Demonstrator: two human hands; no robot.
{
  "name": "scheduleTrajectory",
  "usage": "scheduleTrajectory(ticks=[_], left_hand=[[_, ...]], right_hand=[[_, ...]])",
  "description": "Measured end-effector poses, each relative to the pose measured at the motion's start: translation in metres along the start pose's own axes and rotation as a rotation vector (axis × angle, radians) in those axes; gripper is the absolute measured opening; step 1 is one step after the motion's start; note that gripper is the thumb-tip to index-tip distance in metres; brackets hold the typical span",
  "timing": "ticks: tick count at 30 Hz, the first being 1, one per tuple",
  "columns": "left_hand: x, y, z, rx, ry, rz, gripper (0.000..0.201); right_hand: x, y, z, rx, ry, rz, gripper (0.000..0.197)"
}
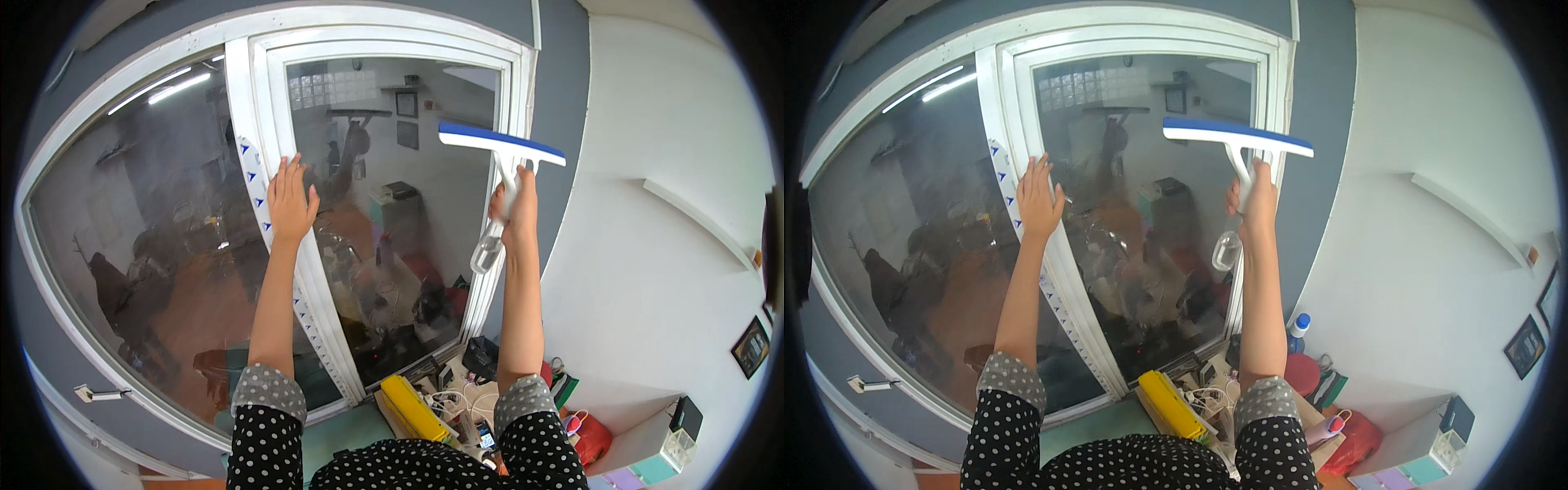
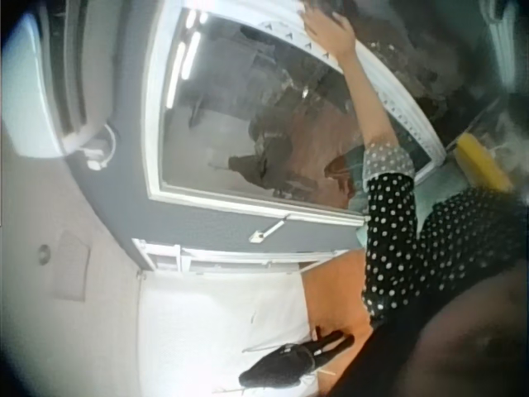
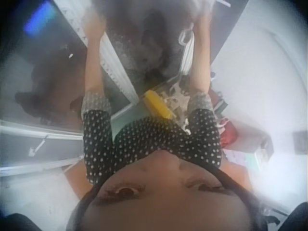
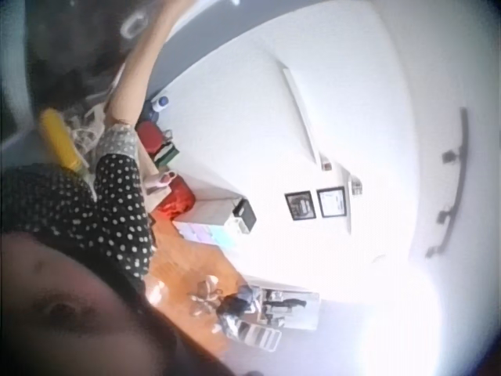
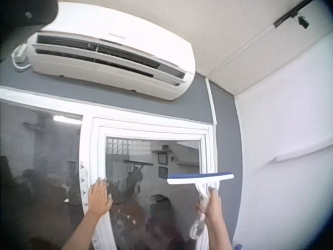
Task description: The person cleans a glass door and window using a handheld squeegee tool, wiping the glass surface in downward and sideways motions.
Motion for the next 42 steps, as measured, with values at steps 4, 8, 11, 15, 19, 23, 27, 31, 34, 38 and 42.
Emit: scheduleTrajectory(ticks=[4, 8, 11, 15, 19, 23, 27, 31, 34, 38, 42], left_hand=[[-0.001, -0.001, 0.001, 0.015, -0.017, 0.016, 0.038], [-0.001, 0.0, 0.0, 0.023, -0.028, 0.031, 0.039], [0.001, 0.004, 0.0, 0.009, -0.017, 0.023, 0.038], [0.004, 0.008, 0.003, -0.001, -0.033, 0.022, 0.038], [-0.004, 0.005, 0.002, -0.055, -0.028, 0.001, 0.04], [-0.002, 0.008, 0.002, -0.124, -0.016, -0.002, 0.04], [0.002, 0.013, -0.001, -0.13, -0.025, 0.017, 0.038], [0.0, 0.012, 0.0, -0.169, -0.025, 0.015, 0.037], [0.0, 0.014, 0.0, -0.194, -0.02, 0.002, 0.037], [0.001, 0.018, 0.001, -0.206, -0.028, 0.013, 0.036], [0.002, 0.019, -0.002, -0.224, -0.04, 0.032, 0.035]], right_hand=[[-0.001, 0.021, -0.004, 0.052, 0.004, 0.033, 0.04], [0.001, 0.039, 0.007, 0.068, -0.017, 0.076, 0.049], [-0.004, 0.042, 0.01, 0.068, 0.001, 0.101, 0.052], [-0.006, 0.05, 0.013, 0.067, 0.001, 0.142, 0.05], [-0.01, 0.063, 0.024, 0.068, -0.002, 0.193, 0.043], [-0.022, 0.072, 0.011, 0.092, 0.032, 0.239, 0.042], [-0.04, 0.075, -0.012, 0.089, 0.059, 0.237, 0.046], [-0.052, 0.085, -0.022, 0.032, 0.092, 0.263, 0.052], [-0.064, 0.09, -0.028, 0.046, 0.084, 0.291, 0.054], [-0.081, 0.086, -0.04, 0.022, 0.099, 0.33, 0.055], [-0.079, 0.074, -0.032, -0.016, 0.079, 0.268, 0.054]])
Point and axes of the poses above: each hand's wrist, its own x-axis towards the middle knuckle, its own y-axis out of the back of the hand, z = x × y, the point moved 7 cm from there along x, towards the middle knuckle, and after that the axes turned 3 degrees about -x, right-handed, at the moved point
